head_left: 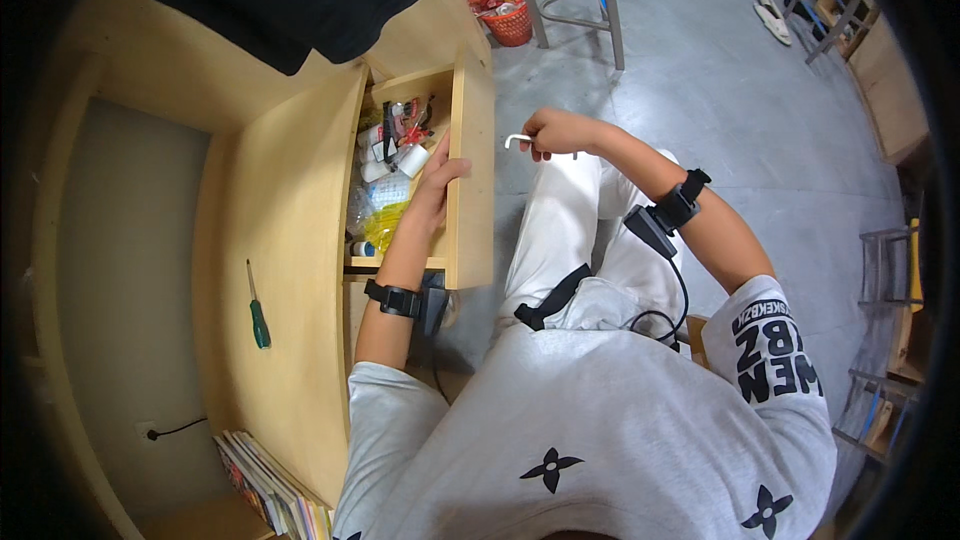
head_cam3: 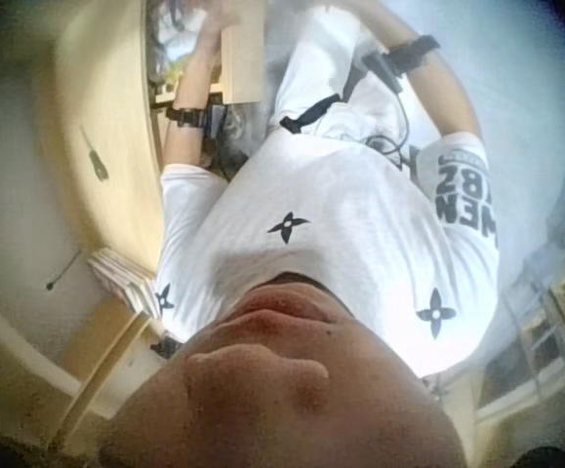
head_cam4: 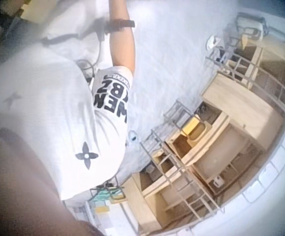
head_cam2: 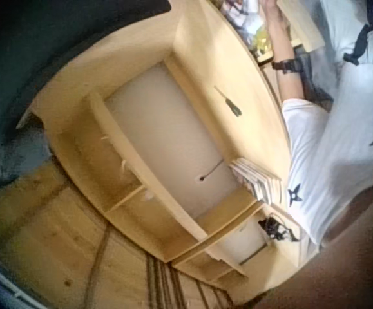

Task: The person uses a screwdriver to tighten screws on a desk drawer, attaches a handle to the drawer, and organizes the items inside.

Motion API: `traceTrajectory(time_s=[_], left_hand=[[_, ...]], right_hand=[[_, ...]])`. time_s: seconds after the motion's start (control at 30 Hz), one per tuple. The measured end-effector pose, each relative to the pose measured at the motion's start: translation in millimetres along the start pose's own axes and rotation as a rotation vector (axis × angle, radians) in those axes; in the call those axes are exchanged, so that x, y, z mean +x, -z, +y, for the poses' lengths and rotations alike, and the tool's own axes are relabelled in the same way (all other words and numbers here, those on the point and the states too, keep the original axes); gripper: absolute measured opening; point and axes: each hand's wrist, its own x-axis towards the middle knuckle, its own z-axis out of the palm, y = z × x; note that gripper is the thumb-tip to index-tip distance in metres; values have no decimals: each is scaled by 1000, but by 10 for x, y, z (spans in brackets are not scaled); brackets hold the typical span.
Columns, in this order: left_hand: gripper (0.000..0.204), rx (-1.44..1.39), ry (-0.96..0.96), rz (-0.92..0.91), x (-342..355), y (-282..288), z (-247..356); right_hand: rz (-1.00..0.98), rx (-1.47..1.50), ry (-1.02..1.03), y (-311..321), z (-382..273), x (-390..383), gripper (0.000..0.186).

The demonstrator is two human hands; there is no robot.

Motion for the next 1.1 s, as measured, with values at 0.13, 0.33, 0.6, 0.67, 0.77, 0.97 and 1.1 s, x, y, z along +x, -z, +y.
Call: traceTrajectory(time_s=[0.13,0.33,0.6,0.67,0.77,0.97,1.1], left_hand=[[68,-3,29,0,84,-64,-26],[60,-69,-19,4,265,-7,-25],[40,-436,-49,169,422,131,96],[32,-496,-5,147,504,350,15],[28,-7,86,286,578,196,239],[20,260,172,190,688,245,437],[16,317,220,188,703,280,393]], right_hand=[[74,144,51,28,-43,61,24],[220,99,49,-24,64,387,22],[357,473,-69,-47,-120,629,23],[384,379,-40,-25,-106,588,21],[361,540,-74,17,4,512,19],[468,744,152,-56,27,415,20],[499,808,145,-96,44,433,20]])
